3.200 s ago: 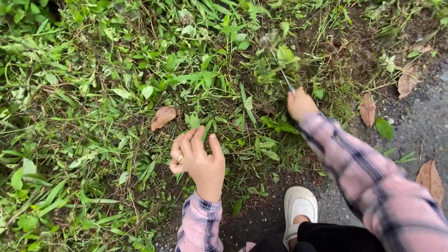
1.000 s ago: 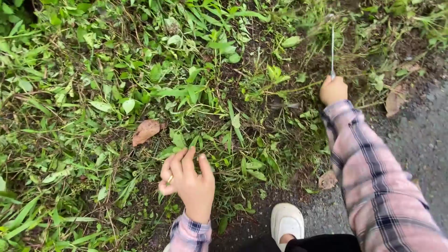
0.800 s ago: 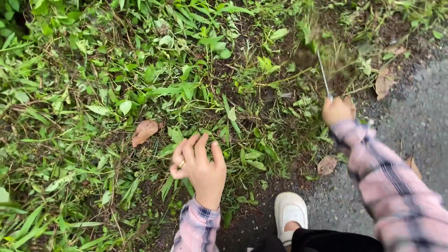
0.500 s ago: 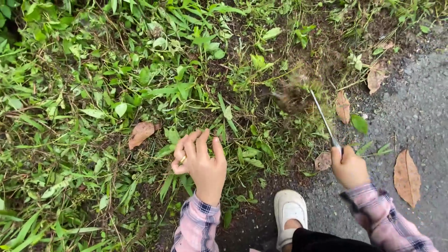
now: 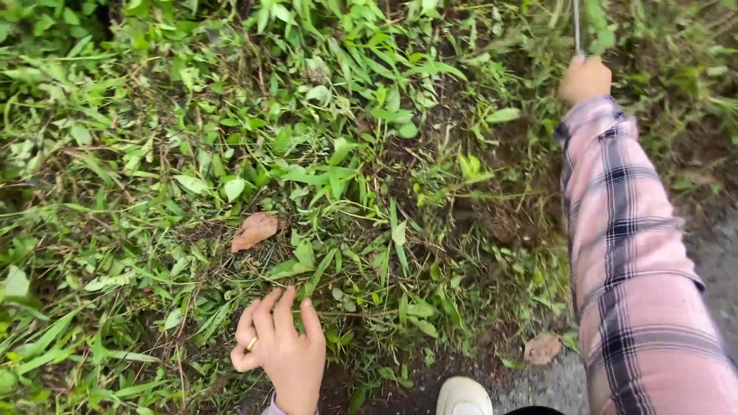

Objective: Using a kitchen fork to remove weeds from a garden bed next to a paved path.

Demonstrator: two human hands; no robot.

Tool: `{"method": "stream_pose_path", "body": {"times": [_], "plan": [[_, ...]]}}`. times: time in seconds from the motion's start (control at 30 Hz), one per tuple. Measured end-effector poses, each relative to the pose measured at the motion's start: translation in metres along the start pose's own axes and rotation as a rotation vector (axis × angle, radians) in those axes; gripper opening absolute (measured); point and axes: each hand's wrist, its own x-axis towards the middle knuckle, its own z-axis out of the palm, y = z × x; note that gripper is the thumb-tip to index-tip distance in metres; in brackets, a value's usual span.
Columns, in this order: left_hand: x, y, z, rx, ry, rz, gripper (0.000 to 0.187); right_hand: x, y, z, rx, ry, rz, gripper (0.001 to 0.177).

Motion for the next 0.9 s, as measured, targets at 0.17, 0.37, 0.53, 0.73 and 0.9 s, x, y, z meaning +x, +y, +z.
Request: {"method": "stream_pose_path", "body": {"times": [0.17, 0.37, 0.53, 0.73, 0.9], "plan": [[-0.011, 0.006, 0.002, 0.057, -0.078, 0.004, 0.017, -0.093, -0.036, 0.018, 0.339, -0.038, 0.479, 0.045], [-0.013, 0.031, 0.012, -0.168, -0.070, 0.065, 0.023, -0.140, -0.013, 0.002, 0.365, -0.128, 0.345, 0.056], [0.003, 0.040, 0.001, -0.347, 0.011, 0.102, 0.021, -0.199, -0.018, 0.034, 0.094, -0.050, 0.412, 0.047], [0.015, 0.030, 0.005, -0.473, 0.012, 0.078, 0.030, -0.405, -0.064, -0.110, 0.382, -0.504, 0.633, 0.040], [0.001, 0.034, 0.000, -0.513, -0.035, 0.106, 0.025, -0.548, -0.033, -0.125, 0.262, -0.439, 0.434, 0.046]]}}
